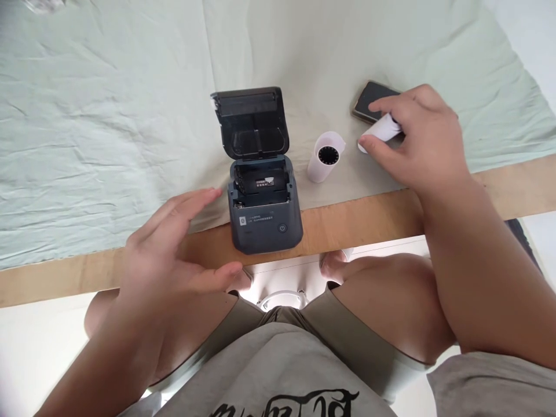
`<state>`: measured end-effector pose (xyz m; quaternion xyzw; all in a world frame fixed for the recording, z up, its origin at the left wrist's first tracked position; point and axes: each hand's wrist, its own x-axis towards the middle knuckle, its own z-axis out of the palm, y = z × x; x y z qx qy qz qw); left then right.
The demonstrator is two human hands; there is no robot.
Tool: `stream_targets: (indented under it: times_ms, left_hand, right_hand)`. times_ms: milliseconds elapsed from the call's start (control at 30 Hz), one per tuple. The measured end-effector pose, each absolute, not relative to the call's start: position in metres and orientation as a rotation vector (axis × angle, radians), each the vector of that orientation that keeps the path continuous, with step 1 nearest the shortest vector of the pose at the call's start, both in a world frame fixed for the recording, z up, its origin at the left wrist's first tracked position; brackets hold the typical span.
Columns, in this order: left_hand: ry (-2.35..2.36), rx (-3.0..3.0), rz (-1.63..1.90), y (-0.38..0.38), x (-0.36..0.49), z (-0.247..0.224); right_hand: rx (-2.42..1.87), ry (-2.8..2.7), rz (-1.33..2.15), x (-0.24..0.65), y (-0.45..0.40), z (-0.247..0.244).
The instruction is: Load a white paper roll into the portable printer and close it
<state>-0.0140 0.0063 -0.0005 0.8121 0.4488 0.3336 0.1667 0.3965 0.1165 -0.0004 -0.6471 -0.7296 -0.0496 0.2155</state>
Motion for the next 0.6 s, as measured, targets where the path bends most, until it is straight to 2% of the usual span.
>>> stream_targets:
  times_ms: [167, 400, 600]
  left_hand:
    - [1.367, 2.295, 0.869, 0.005, -0.010, -0.001]
    - [1.369, 2.314, 0.836, 0.006, -0.007, -0.001]
    - [1.386, 2.314, 0.813, 0.005, -0.005, 0.002]
  right_hand:
    - [-1.837, -2.036, -0.235, 0.405, 0.119, -0.006]
    - [-1.580, -2.227, -0.029, 0.375, 0.077, 0.010]
    - [-1.388, -2.346, -0.008, 0.369, 0.062, 0.005]
